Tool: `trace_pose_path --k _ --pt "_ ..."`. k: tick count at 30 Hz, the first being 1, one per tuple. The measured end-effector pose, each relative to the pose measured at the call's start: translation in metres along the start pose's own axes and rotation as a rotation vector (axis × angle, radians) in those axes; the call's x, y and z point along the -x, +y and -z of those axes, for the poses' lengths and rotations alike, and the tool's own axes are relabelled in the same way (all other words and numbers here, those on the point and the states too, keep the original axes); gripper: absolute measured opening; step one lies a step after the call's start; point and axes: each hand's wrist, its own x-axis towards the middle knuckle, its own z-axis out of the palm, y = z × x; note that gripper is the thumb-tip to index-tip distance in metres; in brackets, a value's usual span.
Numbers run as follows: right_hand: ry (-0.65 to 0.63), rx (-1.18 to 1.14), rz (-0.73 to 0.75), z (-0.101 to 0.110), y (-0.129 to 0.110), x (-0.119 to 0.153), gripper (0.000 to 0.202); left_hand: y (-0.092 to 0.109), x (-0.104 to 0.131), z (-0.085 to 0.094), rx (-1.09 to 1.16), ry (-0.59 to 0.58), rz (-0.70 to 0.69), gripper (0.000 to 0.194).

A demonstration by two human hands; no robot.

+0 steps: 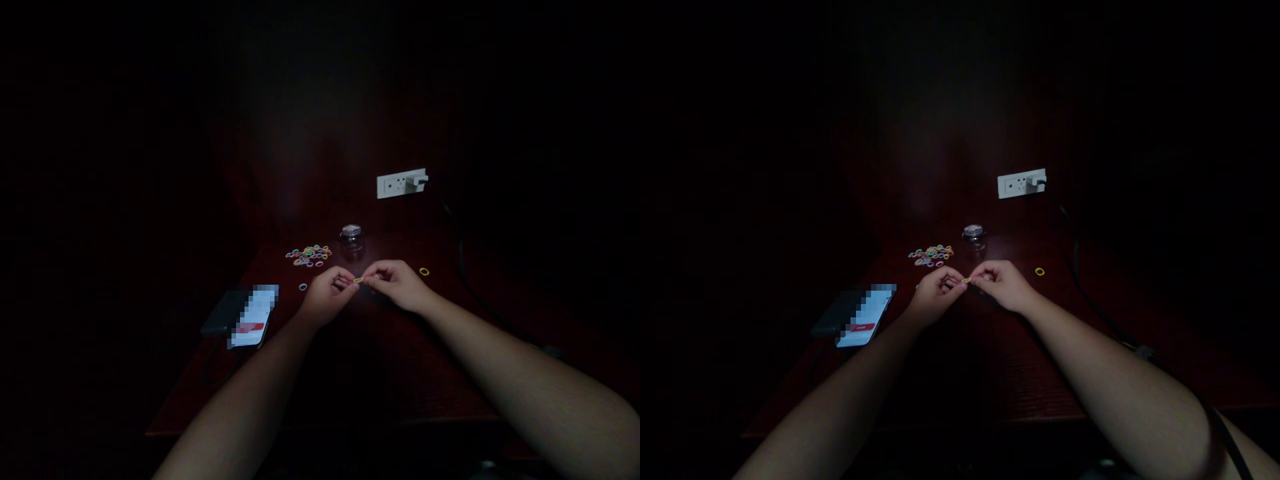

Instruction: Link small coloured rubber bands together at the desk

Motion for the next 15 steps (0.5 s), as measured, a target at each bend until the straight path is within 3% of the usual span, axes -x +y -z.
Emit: trace_pose_path --k 15 --pt "0.011 0.165 0.076 0.0004 0.002 0.0003 0.022 0.0035 0.0006 -0.0021 0.044 -0.048 0.029 0.024"
